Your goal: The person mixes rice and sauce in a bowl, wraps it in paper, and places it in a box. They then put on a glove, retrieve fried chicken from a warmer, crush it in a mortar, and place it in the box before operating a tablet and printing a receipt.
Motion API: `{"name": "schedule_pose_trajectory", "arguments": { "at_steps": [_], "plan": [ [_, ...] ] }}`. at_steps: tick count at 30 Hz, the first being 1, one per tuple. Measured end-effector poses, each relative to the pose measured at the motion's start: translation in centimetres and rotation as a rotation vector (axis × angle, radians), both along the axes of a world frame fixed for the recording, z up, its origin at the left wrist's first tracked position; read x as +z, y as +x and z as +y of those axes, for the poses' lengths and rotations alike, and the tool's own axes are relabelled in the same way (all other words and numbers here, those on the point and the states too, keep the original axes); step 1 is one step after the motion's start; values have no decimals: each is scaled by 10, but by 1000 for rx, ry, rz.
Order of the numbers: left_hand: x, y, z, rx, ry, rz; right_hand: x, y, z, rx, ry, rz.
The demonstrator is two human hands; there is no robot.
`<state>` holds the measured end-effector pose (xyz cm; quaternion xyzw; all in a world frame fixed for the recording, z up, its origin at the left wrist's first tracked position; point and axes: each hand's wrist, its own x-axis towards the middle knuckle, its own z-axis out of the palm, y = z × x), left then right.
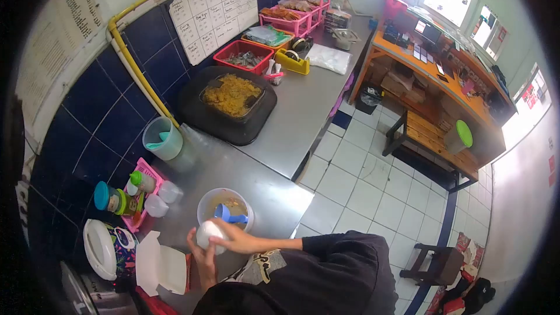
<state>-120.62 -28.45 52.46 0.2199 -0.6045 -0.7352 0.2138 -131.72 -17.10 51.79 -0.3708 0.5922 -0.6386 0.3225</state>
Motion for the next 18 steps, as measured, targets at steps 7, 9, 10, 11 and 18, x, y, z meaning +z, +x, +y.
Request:
{"name": "schedule_pose_trajectory", "arguments": {
  "at_steps": [7,9,10,11,18],
  "plan": [
    [33,-9,6,-282,273,171,12,-19,10,-14,-160,-515],
    [32,-3,1,-363,150,134,7,-14,13,-2,-226,-443],
    [31,1,-2,-402,88,118,7,-12,16,-1,-231,-428],
    [29,5,-3,-415,89,73,9,-8,19,0,-234,-413],
    [13,21,-17,-196,141,-17,7,-1,19,-217,-246,-363]
  ]
}}
